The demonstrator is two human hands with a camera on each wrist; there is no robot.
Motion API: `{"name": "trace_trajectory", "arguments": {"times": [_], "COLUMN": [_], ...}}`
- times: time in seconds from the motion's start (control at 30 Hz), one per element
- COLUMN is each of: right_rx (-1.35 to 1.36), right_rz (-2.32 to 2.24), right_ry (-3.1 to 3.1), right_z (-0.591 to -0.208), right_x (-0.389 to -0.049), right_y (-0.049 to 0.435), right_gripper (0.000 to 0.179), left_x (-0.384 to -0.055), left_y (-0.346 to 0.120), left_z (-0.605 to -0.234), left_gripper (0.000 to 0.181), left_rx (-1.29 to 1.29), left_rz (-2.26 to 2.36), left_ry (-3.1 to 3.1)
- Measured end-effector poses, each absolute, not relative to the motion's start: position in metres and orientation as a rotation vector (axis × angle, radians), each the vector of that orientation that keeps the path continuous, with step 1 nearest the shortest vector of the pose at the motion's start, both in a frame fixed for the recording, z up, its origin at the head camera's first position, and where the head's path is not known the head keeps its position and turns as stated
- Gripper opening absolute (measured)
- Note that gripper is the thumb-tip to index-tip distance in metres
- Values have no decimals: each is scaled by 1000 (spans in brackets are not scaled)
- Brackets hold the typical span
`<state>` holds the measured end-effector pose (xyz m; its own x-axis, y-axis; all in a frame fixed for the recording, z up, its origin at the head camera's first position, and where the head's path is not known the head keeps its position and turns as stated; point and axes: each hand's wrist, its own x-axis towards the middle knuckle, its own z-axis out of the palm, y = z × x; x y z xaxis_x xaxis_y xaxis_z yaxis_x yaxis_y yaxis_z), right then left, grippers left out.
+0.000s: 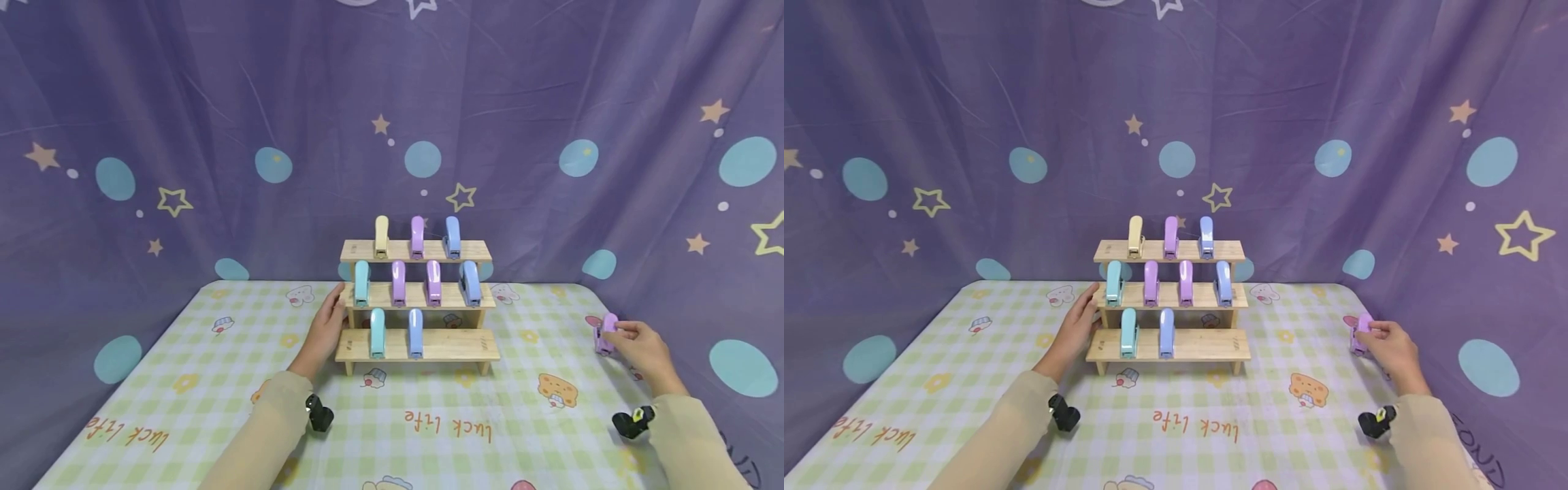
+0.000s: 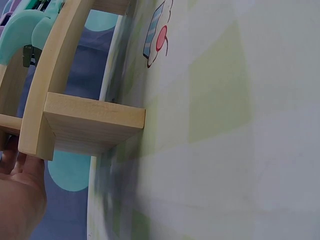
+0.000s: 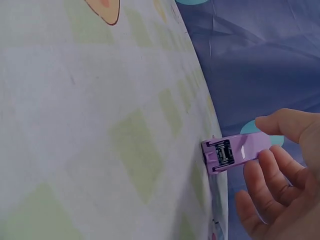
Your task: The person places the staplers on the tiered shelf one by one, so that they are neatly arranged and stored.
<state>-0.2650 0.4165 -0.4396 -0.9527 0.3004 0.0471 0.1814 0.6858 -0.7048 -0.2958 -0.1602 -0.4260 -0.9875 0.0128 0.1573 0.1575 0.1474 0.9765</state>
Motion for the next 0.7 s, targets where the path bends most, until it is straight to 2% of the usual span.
{"name": "trace_trajectory", "arguments": {"times": [0.4,0.7], "right_rx": [-508,-497], "right_rz": [1480,1557], "right_ry": [-2637,-2684], "right_z": [-454,-455], "right_x": [-271,-269], "right_y": [420,423], "right_gripper": [83,92], "left_x": [-297,-298], "left_y": [-160,-160], "left_z": [-431,-430], "left_gripper": [50,51], "left_rx": [-155,-166], "left_rz": [-1920,-1930], "left_ry": [-2308,-2296]}}
